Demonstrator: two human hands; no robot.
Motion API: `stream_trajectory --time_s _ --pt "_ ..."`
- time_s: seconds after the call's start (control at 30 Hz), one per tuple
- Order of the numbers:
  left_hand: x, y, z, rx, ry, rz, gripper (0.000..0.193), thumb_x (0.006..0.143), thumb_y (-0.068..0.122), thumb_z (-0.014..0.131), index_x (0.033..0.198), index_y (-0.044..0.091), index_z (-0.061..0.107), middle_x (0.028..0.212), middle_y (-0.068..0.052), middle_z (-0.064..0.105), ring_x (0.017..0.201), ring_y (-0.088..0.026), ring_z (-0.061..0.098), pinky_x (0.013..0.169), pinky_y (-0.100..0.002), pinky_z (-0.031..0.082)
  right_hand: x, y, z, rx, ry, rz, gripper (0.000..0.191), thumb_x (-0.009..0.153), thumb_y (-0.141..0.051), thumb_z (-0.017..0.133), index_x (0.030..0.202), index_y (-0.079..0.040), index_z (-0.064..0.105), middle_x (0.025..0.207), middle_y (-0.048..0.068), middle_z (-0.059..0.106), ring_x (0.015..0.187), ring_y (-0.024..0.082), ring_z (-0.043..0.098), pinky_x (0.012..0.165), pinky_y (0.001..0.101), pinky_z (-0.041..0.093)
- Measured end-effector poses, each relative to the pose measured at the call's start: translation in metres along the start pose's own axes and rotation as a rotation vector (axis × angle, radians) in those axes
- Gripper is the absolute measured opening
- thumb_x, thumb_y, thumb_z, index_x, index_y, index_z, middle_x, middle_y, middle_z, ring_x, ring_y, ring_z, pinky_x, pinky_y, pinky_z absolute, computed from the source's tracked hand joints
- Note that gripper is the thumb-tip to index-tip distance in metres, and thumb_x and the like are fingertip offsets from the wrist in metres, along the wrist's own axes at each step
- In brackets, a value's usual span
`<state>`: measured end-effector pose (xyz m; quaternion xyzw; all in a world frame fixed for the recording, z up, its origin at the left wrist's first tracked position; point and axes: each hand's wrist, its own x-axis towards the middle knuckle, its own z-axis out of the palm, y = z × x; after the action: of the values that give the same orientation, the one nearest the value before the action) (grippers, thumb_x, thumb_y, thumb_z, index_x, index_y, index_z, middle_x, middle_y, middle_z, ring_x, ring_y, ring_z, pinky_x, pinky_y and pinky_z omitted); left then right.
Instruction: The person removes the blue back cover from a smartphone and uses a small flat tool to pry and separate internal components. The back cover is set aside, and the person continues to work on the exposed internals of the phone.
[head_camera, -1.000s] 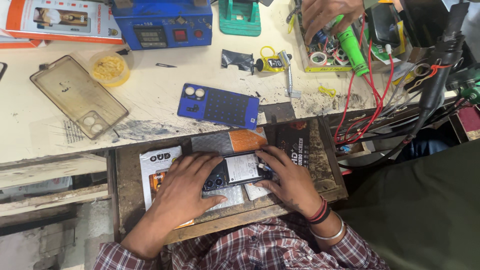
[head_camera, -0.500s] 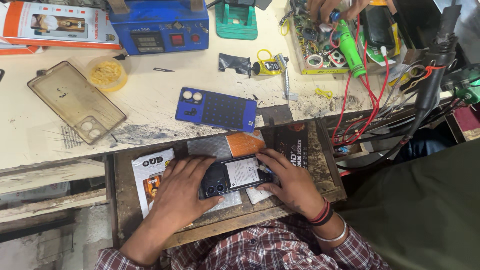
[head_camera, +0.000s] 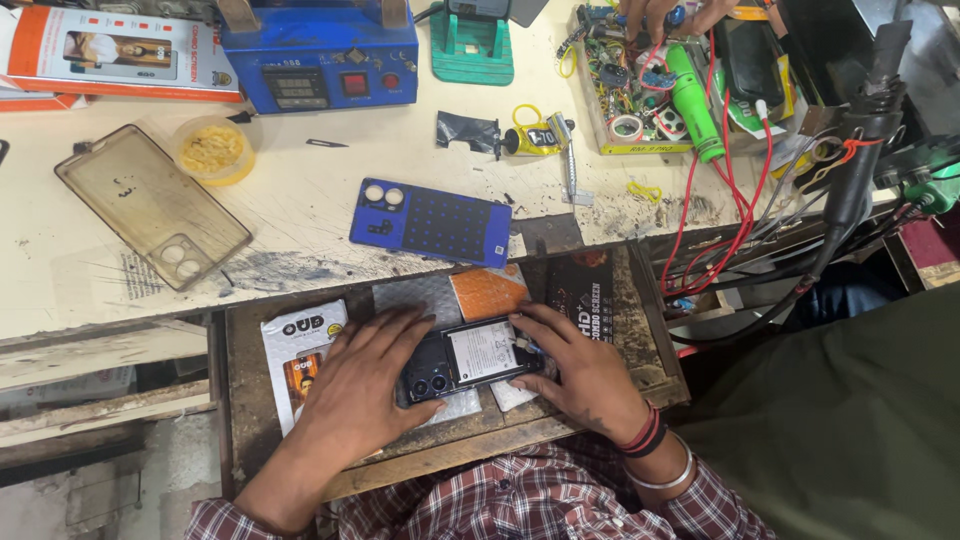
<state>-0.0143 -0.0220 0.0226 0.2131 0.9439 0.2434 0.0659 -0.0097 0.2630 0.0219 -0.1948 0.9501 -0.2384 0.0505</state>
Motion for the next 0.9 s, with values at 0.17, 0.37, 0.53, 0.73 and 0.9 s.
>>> stream_trajectory --time_s 0.17,0.37,0.53,0.73,0.9 --pt "-0.0021 -0.0021 0.0013 0.038 0.035 0.044 0.098 0.063 0.049 0.087 0.146 0.012 0.052 0.146 -0.01 0.058 0.137 -0.027 0.045 0.116 -0.053 0.025 0.0005 -0.0009 0.0008 0.004 -0.018 0.028 0.076 0.075 -0.04 0.083 0.142 -0.02 0.053 0.148 0.004 0.053 0.078 0.028 0.075 0.071 0.0416 0.06" --pt "-0.0055 -0.0009 -0.0016 0.052 0.056 0.087 0.09 0.061 0.051 0.087 0.138 0.012 0.06 0.132 -0.009 0.069 0.128 -0.027 0.055 0.115 -0.053 0.028 -0.0003 -0.0004 0.0001 0.03 -0.026 0.021 0.075 0.077 -0.04 0.082 0.142 -0.018 0.053 0.15 0.003 0.052 0.073 0.026 0.074 0.068 0.04 0.06" --pt "-0.0051 0.0012 -0.0026 0.07 0.013 0.049 0.092 0.063 0.053 0.086 0.142 0.014 0.058 0.131 -0.009 0.067 0.127 -0.027 0.057 0.112 -0.054 0.03 -0.0011 -0.0008 0.0002 0.041 -0.04 0.059 0.074 0.077 -0.041 0.081 0.142 -0.019 0.053 0.151 0.002 0.051 0.072 0.025 0.074 0.068 0.0393 0.06" --pt "-0.0034 0.0014 -0.0032 0.085 -0.021 0.011 0.096 0.063 0.055 0.086 0.144 0.015 0.055 0.136 -0.01 0.064 0.127 -0.029 0.055 0.111 -0.055 0.031 -0.0009 -0.0013 0.0007 0.028 -0.04 0.074 0.075 0.076 -0.042 0.081 0.141 -0.02 0.053 0.152 0.001 0.051 0.073 0.025 0.075 0.068 0.0396 0.06" --pt "-0.0023 0.0023 -0.003 0.08 -0.049 0.0 0.097 0.063 0.055 0.087 0.146 0.015 0.054 0.138 -0.009 0.063 0.13 -0.029 0.054 0.113 -0.056 0.028 -0.0027 -0.0027 0.0004 0.065 0.039 0.036 0.071 0.074 -0.039 0.083 0.137 -0.017 0.058 0.144 0.006 0.055 0.072 0.027 0.072 0.064 0.0399 0.059"
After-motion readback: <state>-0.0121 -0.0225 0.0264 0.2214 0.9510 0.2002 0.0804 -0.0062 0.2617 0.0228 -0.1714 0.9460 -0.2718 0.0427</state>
